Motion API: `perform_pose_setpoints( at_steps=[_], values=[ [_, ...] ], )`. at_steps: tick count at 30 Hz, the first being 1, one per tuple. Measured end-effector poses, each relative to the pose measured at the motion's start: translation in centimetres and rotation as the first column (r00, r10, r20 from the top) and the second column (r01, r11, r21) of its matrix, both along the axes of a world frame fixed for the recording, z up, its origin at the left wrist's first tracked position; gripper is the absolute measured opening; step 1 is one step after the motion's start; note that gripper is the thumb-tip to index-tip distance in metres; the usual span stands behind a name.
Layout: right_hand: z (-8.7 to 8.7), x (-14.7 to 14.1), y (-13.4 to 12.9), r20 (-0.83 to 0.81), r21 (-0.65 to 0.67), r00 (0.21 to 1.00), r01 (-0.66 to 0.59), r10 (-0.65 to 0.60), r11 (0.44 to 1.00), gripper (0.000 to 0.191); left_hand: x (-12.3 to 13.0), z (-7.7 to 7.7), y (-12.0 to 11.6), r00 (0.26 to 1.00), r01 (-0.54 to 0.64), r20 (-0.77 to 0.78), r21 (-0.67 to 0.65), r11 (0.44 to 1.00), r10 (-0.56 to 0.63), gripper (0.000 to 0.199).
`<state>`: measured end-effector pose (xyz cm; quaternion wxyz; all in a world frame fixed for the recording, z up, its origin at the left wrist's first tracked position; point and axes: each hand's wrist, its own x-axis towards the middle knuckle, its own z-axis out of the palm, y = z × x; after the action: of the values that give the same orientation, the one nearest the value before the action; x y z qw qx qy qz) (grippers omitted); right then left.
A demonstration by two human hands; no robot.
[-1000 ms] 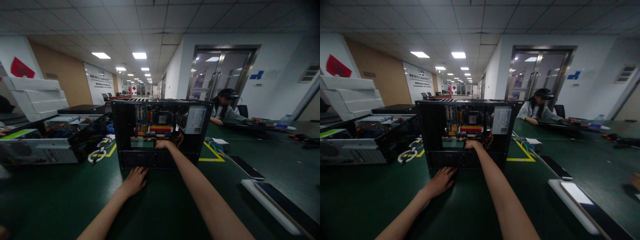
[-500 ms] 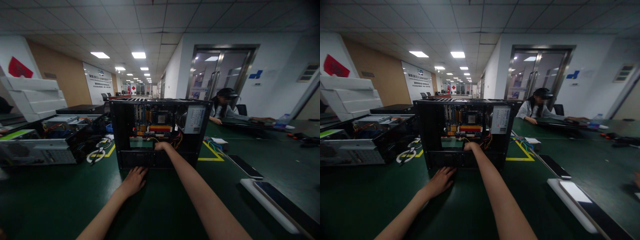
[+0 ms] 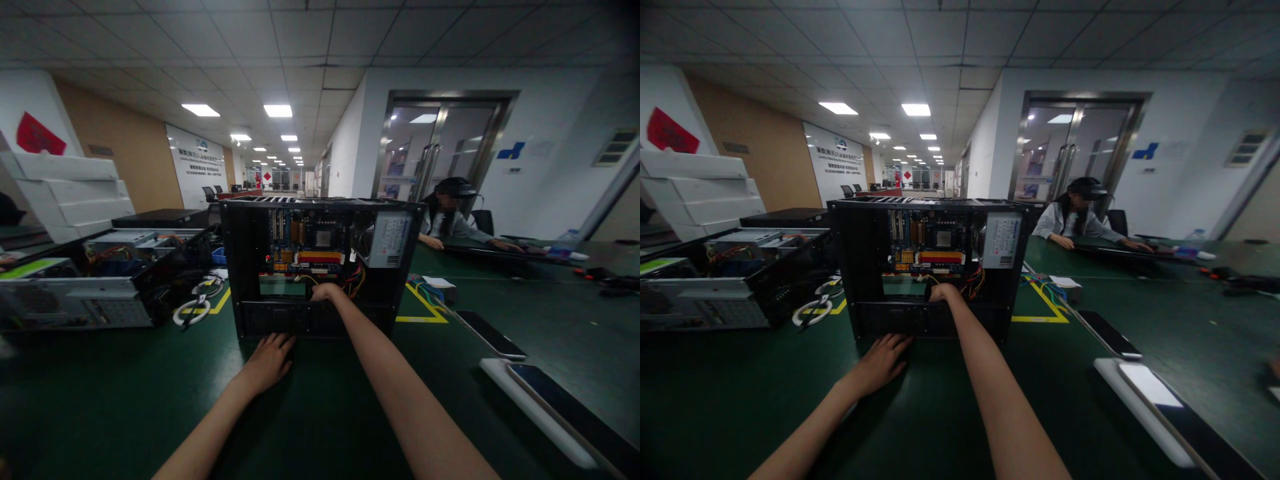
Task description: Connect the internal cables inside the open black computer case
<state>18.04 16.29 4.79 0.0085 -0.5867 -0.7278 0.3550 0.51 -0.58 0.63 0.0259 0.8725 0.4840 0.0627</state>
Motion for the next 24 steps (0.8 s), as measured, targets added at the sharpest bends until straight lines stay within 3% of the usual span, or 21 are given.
perform_pose_setpoints(
  at_steps=[4,8,11,15,20,24],
  values=[
    [0.2,0.2,-0.2,-0.064,0.049,0.996,0.064,-0.060,0.997,0.006,0.0,-0.2,0.0,1.000,-0.002,0.003,0.007,1.000,0.002,0.049],
    [0.2,0.4,0.0,-0.221,-0.052,0.935,0.274,-0.279,0.960,0.006,-0.1,-0.4,0.1,1.000,0.002,0.003,0.012,1.000,-0.002,0.049],
    [0.4,0.7,0.2,-0.355,-0.152,0.820,0.422,-0.448,0.894,0.009,-0.2,-0.6,0.2,1.000,0.003,0.004,0.020,1.000,-0.003,0.048],
    [0.9,1.4,-0.3,-0.516,-0.245,0.648,0.515,-0.560,0.822,0.007,-0.1,-0.7,0.3,1.000,0.003,0.004,0.024,1.000,-0.003,0.049],
    [1.6,2.2,-1.0,-0.614,-0.393,0.457,0.530,-0.643,0.752,0.005,-0.1,-0.5,0.2,1.000,-0.002,0.003,0.010,1.000,0.002,0.049],
    [1.7,2.5,-0.8,-0.616,-0.488,0.375,0.509,-0.692,0.710,0.005,-0.1,-0.5,0.2,1.000,0.003,0.013,0.015,1.000,-0.003,0.049]
  ],
)
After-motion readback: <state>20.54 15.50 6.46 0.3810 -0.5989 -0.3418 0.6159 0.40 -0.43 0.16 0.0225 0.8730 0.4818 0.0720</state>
